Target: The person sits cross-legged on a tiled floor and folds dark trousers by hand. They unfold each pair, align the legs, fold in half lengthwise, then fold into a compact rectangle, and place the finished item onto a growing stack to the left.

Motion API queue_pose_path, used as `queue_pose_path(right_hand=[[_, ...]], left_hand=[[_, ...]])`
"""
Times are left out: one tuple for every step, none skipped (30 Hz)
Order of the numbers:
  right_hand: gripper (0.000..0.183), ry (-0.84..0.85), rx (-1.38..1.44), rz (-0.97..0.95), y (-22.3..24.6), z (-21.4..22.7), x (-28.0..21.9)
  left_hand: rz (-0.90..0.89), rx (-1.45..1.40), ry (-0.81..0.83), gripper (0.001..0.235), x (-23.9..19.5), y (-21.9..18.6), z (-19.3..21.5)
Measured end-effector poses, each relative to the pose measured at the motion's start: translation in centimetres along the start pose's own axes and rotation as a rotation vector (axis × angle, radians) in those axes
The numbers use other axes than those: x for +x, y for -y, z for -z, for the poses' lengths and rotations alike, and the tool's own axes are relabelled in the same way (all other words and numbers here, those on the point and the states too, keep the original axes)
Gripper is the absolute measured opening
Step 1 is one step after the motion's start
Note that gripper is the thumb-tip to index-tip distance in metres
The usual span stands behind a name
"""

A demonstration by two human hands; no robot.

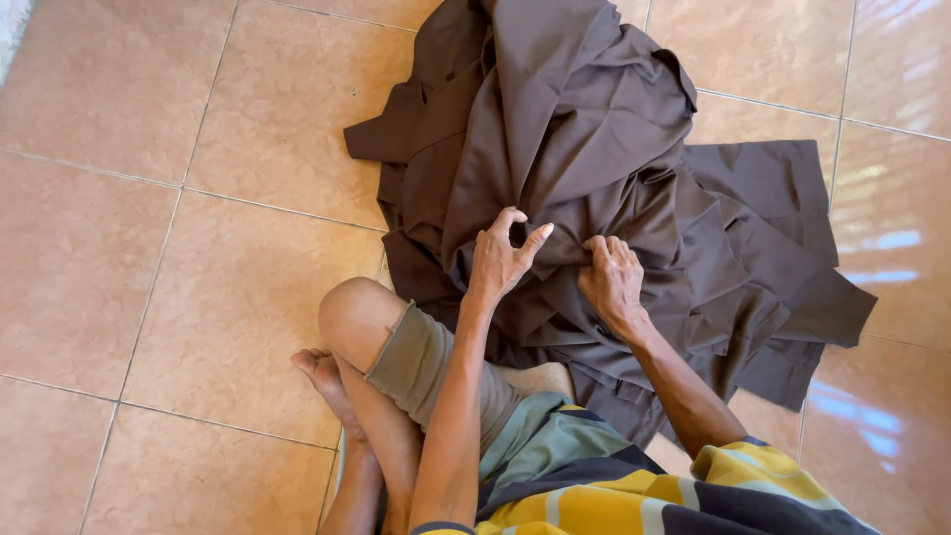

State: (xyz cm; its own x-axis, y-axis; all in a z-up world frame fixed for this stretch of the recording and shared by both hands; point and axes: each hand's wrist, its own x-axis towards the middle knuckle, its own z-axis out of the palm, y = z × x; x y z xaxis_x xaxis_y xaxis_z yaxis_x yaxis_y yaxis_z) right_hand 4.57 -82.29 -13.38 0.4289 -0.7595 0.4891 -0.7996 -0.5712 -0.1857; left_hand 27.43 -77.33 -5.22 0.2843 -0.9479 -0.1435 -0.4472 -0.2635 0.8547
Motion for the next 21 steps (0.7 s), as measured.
queue_pose_path(right_hand=[[0.035, -0.003, 0.0, 0.0, 0.6, 0.5, -0.2], [0.033, 0.021, 0.011, 0.018, 1.3, 0.9, -0.3], [0.032, 0.046, 0.022, 0.039, 1.9, 1.3, -0.5], [0.032, 0.045, 0.023, 0.04, 2.9, 1.7, -0.8], [0.036, 0.075, 0.101, 0.067, 3.9, 2.0, -1.2], [0.041, 0.105, 0.179, 0.094, 4.8, 2.4, -1.6], [0.041, 0.105, 0.179, 0.094, 6.3, 2.4, -2.6], [0.036, 0.143, 0.28, 0.093, 7.8, 2.4, -3.6], [0.032, 0.183, 0.382, 0.089, 9.4, 2.4, -4.7], [0.032, 0.185, 0.383, 0.087, 11.0, 3.9, -4.4], [0.028, 0.166, 0.482, 0.11, 12.6, 5.3, -4.0], [0.025, 0.147, 0.58, 0.134, 14.2, 6.7, -3.6], [0.025, 0.149, 0.582, 0.133, 14.4, 6.5, -3.9], [0.023, 0.165, 0.622, 0.16, 14.8, 6.3, -4.2], [0.021, 0.18, 0.66, 0.189, 15.0, 6.1, -4.4], [0.021, 0.18, 0.662, 0.19, 15.3, 6.8, -3.8], [0.02, 0.221, 0.695, 0.243, 15.5, 7.6, -3.3], [0.023, 0.262, 0.727, 0.295, 15.8, 8.4, -2.7], [0.023, 0.261, 0.724, 0.297, 15.6, 9.1, -2.1], [0.029, 0.272, 0.724, 0.311, 15.5, 9.9, -1.5], [0.039, 0.282, 0.725, 0.328, 15.4, 10.7, -0.8]], left_hand=[[-0.003, 0.001, -0.001, 0.072, -0.2, -1.0, 0.4], [0.042, -0.036, -0.028, 0.08, -0.5, -1.9, 0.8], [0.089, -0.074, -0.056, 0.089, -0.7, -2.8, 1.1], [0.089, -0.073, -0.058, 0.089, -0.8, -3.5, 1.5], [0.106, -0.081, -0.038, 0.098, -1.0, -4.2, 1.9], [0.124, -0.088, -0.017, 0.107, -1.1, -4.9, 2.2], [0.124, -0.088, -0.017, 0.107, -1.4, -5.4, 2.3], [0.127, -0.087, 0.006, 0.115, -1.6, -5.8, 2.3], [0.133, -0.084, 0.031, 0.125, -2.0, -6.1, 2.4], [0.135, -0.083, 0.033, 0.125, -2.3, -6.5, 2.6], [0.149, -0.074, 0.081, 0.111, -2.6, -6.9, 2.9], [0.162, -0.065, 0.13, 0.102, -2.8, -7.4, 3.2], [0.165, -0.064, 0.129, 0.102, -2.8, -5.9, 2.5], [0.148, -0.032, 0.142, 0.083, -2.7, -4.5, 1.9], [0.129, -0.001, 0.153, 0.066, -2.6, -3.0, 1.3], [0.13, 0.0, 0.151, 0.066, -2.5, -1.7, 0.9], [0.125, 0.01, 0.07, 0.057, -2.3, -0.5, 0.4], [0.12, 0.02, -0.011, 0.049, -2.1, 0.8, -0.1], [0.118, 0.018, -0.012, 0.049, -2.3, 0.7, 0.7], [0.082, 0.013, -0.113, 0.044, -2.6, 0.6, 1.5], [0.047, 0.007, -0.215, 0.039, -2.9, 0.5, 2.2]])
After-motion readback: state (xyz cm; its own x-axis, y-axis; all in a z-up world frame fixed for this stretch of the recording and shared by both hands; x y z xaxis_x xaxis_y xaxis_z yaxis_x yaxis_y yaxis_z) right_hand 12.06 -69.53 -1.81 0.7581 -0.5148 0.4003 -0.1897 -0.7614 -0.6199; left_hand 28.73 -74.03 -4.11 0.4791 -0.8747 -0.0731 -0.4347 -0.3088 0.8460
